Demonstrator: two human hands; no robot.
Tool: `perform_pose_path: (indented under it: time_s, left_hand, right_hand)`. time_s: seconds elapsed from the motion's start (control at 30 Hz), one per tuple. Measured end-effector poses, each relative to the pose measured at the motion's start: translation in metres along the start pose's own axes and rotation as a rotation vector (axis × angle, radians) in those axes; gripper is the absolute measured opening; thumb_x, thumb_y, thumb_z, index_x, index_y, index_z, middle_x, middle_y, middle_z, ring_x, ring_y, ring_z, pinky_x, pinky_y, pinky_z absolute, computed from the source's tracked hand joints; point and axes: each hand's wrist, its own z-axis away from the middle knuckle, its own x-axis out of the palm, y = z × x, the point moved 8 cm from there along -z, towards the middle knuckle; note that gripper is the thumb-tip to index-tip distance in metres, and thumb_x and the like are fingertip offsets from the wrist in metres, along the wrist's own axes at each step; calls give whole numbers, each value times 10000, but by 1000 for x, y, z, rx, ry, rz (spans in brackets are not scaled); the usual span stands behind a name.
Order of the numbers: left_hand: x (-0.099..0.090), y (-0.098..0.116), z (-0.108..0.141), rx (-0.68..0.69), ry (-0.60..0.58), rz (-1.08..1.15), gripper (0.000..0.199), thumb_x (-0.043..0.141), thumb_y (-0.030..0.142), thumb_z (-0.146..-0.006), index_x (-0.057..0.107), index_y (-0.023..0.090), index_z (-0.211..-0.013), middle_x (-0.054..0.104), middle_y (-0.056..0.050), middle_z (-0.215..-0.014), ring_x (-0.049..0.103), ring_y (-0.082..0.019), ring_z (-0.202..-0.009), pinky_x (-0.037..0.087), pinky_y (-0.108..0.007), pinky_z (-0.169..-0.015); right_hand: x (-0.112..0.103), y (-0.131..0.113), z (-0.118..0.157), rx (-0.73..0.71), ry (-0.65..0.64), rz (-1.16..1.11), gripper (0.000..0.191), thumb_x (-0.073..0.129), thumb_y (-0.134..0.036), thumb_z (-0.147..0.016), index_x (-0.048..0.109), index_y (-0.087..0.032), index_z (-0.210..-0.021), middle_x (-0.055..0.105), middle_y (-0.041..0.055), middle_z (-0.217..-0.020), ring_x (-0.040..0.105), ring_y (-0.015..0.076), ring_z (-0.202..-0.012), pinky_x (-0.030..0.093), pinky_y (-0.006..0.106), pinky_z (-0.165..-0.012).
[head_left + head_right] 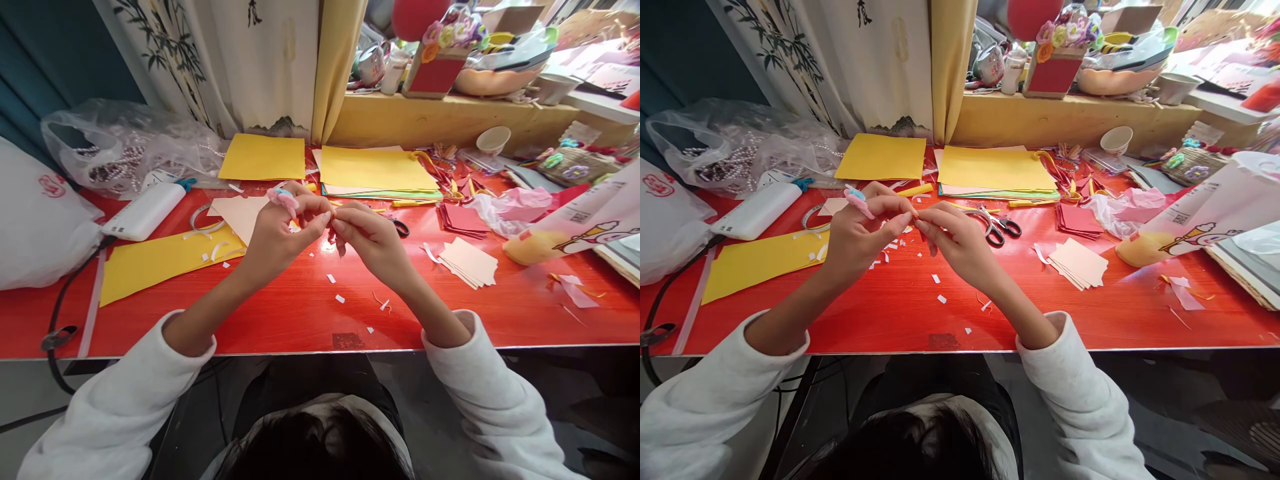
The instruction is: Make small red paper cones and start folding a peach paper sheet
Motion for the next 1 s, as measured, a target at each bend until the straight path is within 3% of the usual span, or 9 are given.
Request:
perform_pose_path:
  time_s: [0.17,0.37,0.53,0.87,1.0]
  left_hand:
    - [-1,6,2,145,28,-212,47,603,172,-825,641,199,-829,539,-6,-828,568,-120,-798,502,-262,-735]
    - [0,8,3,175,25,-265,53,579,187,-850,632,194,-855,545,-14,-859,565,-122,-809,508,-255,-735]
    - [0,9,4,177,37,-281,54,584,180,-848,634,196,-864,545,-11,-864,564,-124,-811,512,-264,-743]
    - [-8,7,5,230,121,-297,83,564,249,-880,629,209,-913,546,-21,-892,577,-131,-787,511,-276,-707]
    - [-5,16,7,316,77,-248,103,561,259,-893,616,248,-980,565,-10,-887,593,-127,-816,516,-271,-714]
  right_hand:
    - [-1,1,-1,-28,6,-45,203,537,-377,-923,685,-246,-971,544,21,-907,555,109,-728,507,267,-630]
    - [-1,-3,-1,-32,-13,5,241,486,-371,-950,675,-225,-920,551,38,-893,552,140,-834,501,304,-733]
    - [-2,-3,-2,-33,3,-8,257,471,-362,-958,647,-200,-867,557,48,-888,543,142,-837,488,305,-723]
    - [-8,-7,-2,-40,69,-49,225,442,-338,-977,629,-215,-992,561,12,-821,552,112,-786,466,281,-726]
    - [-10,-9,-3,-49,83,-52,220,438,-341,-979,614,-230,-1049,586,9,-836,567,116,-810,480,283,-759]
